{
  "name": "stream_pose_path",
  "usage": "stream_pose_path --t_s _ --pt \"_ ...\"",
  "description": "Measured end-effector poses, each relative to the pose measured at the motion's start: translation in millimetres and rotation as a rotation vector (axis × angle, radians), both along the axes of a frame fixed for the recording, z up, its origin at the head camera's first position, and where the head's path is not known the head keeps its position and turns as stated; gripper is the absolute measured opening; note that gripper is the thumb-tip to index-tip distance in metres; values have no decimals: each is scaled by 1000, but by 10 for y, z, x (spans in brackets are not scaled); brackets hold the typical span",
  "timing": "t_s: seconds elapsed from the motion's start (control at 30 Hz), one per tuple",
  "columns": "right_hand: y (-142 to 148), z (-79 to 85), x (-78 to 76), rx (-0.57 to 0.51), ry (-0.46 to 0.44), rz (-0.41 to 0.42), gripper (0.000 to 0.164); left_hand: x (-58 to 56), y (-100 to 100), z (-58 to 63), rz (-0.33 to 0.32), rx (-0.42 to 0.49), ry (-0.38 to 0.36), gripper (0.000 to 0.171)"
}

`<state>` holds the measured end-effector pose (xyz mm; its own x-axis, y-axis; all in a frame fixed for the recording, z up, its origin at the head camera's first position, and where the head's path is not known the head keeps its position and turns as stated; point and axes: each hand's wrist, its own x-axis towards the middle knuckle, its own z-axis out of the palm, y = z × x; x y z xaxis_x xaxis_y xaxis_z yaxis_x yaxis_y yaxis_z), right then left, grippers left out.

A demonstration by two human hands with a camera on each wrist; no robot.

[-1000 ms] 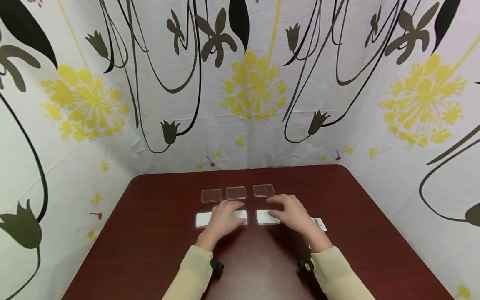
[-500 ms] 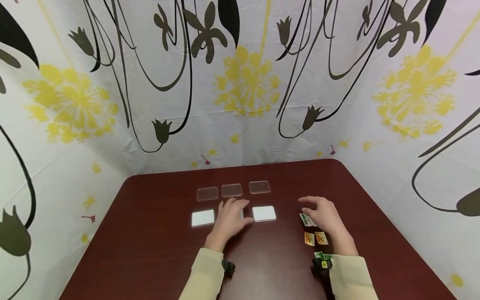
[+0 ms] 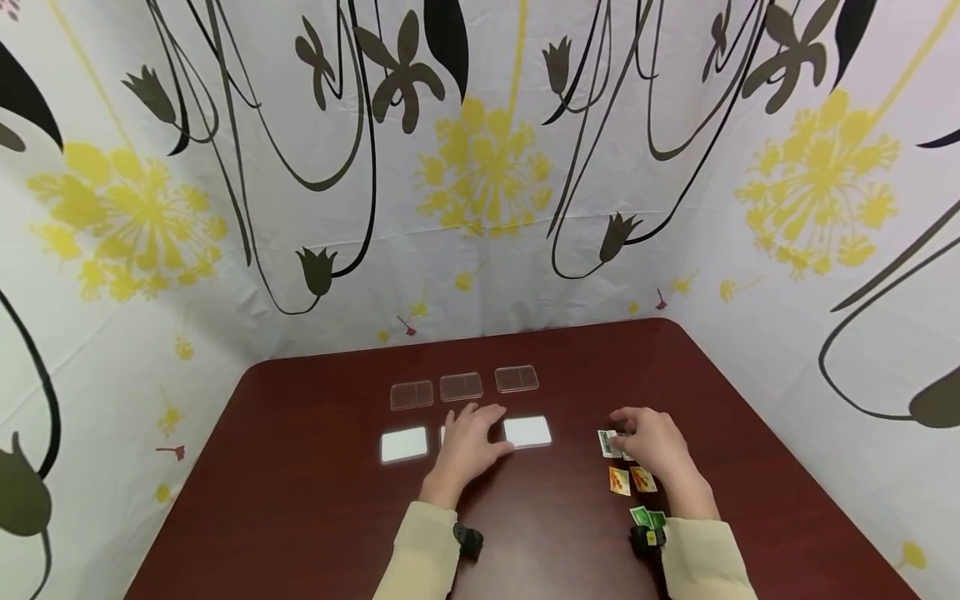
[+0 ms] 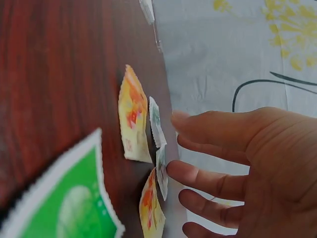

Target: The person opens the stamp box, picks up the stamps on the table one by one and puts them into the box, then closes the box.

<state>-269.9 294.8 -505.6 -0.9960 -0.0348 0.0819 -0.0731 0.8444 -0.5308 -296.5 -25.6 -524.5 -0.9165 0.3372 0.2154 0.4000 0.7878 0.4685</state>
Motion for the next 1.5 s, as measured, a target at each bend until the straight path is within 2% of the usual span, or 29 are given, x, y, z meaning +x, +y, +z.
stream_pose_path --t_s 0.13,0.33,0.6,0.87,1.27,1.5 --pt "-56 -26 10 37 -4 -18 46 1 36 2 6 -29 -4 64" --pt "-139 -24 10 72 46 -7 48 -25 82 10 -10 -51 -1 64" --pt "-152 -36 12 21 53 5 41 -70 106 9 -12 -92 1 64" --pt "-132 -71 -19 -12 63 12 27 -70 114 10 -16 -95 -28 62" --pt "-110 -51 -23 -41 44 8 23 -70 119 -4 1 -87 -49 58" --pt "-117 -16 -21 -79 48 33 26 -77 108 13 6 -106 -57 58"
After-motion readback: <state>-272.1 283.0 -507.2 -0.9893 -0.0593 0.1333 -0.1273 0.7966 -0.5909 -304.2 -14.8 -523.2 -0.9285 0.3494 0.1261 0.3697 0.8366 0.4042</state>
